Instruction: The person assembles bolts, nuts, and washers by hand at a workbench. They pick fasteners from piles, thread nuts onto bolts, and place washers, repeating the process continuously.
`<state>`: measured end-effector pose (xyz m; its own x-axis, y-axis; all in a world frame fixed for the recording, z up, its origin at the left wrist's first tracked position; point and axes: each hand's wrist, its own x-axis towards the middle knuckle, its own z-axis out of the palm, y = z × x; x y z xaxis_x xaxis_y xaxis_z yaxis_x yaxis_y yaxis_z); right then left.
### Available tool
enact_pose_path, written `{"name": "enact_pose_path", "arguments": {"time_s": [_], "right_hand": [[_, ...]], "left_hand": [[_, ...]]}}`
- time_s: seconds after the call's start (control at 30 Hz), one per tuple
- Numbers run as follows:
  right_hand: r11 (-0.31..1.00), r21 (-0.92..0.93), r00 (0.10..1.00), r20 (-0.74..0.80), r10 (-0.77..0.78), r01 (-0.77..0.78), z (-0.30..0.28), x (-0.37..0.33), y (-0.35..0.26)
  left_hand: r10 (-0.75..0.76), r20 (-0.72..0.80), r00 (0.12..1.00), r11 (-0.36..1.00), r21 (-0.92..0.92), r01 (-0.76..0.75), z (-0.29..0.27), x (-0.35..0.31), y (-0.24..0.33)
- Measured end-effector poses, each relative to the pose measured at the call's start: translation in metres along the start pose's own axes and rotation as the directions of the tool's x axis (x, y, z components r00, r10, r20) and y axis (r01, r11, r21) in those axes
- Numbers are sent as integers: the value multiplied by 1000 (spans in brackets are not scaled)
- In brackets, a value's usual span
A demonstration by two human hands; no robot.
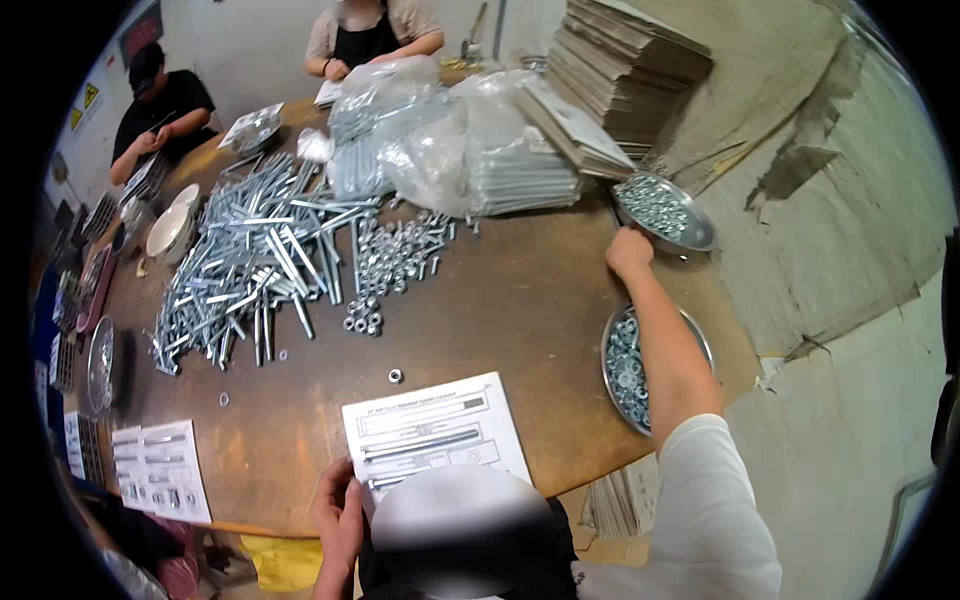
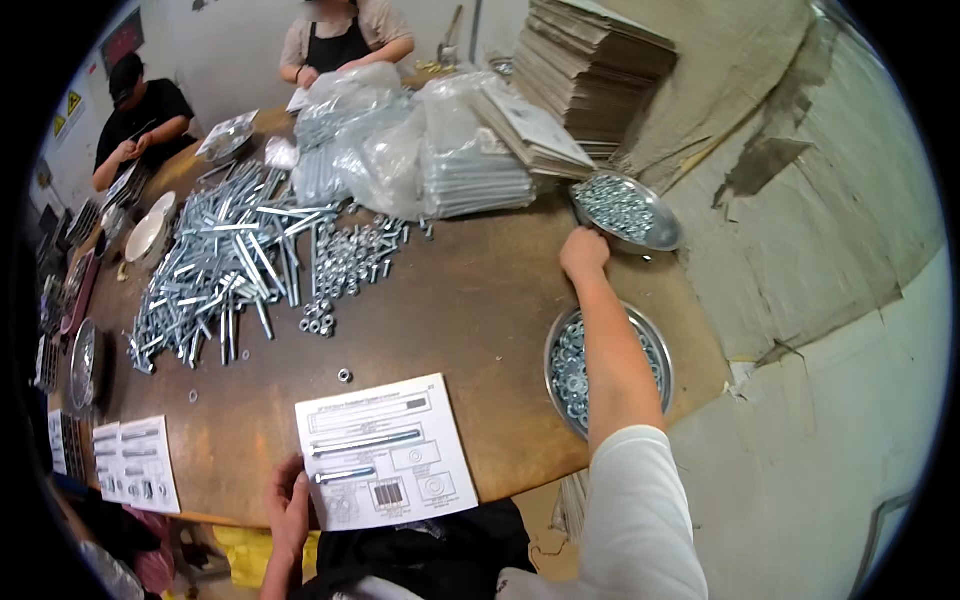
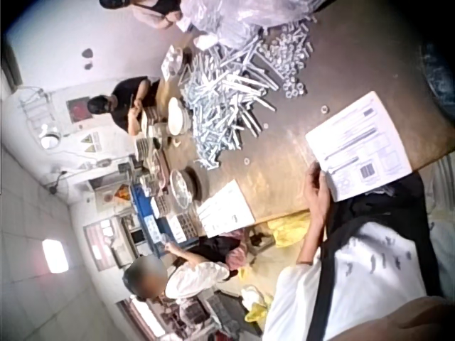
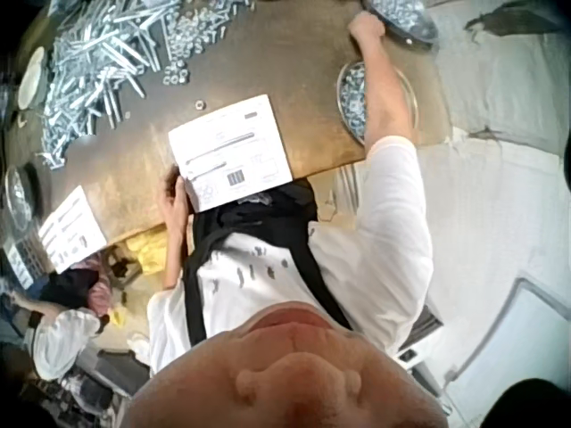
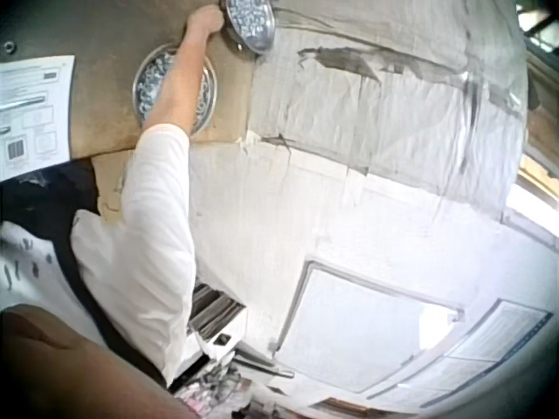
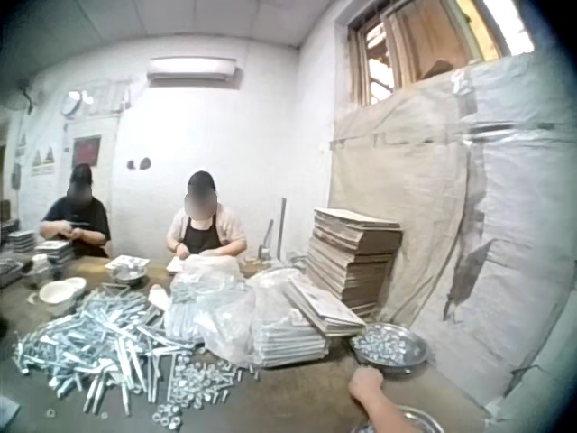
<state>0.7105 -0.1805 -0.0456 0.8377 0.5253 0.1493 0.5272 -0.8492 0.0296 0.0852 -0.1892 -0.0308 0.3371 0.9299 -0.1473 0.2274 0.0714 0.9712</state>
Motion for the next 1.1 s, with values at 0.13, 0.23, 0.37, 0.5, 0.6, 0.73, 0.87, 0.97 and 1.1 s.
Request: {"name": "enact_pose_path", "arguments": {"time_s": [0.13,0.23,0.37,0.5,0.6,0.73,0.87,0.97,1.1], "right_hand": [[989,129,997,7,78,-78,13,17,-25],[939,246,880,464,104,-241,5,43,11],[117,667,658,745,-108,-736,-31,4,13],[42,879,824,461,-330,-475,-95,-103,-10],[298,954,920,148,-362,-36,-131,-208,-56],[381,716,685,-185,-705,585,-140,-275,-97],[283,415,371,-149,-917,865,-107,-293,-116],[305,448,414,-169,-894,840,-93,-294,-115],[312,479,446,-195,-873,820,-89,-294,-114]], "left_hand": [[21,-21,1000,999,45,-20,-9,-3,-13],[43,14,999,997,58,-43,4,7,-6],[38,27,999,999,-33,-37,3,4,-2],[20,59,998,997,-78,-15,-2,5,6],[60,48,997,996,-69,-56,-9,9,-4],[132,19,991,991,16,-133,-12,51,2],[178,204,963,958,188,-217,-5,74,23],[202,290,935,927,251,-278,-5,79,22],[227,295,928,915,261,-307,-2,81,17]]}}
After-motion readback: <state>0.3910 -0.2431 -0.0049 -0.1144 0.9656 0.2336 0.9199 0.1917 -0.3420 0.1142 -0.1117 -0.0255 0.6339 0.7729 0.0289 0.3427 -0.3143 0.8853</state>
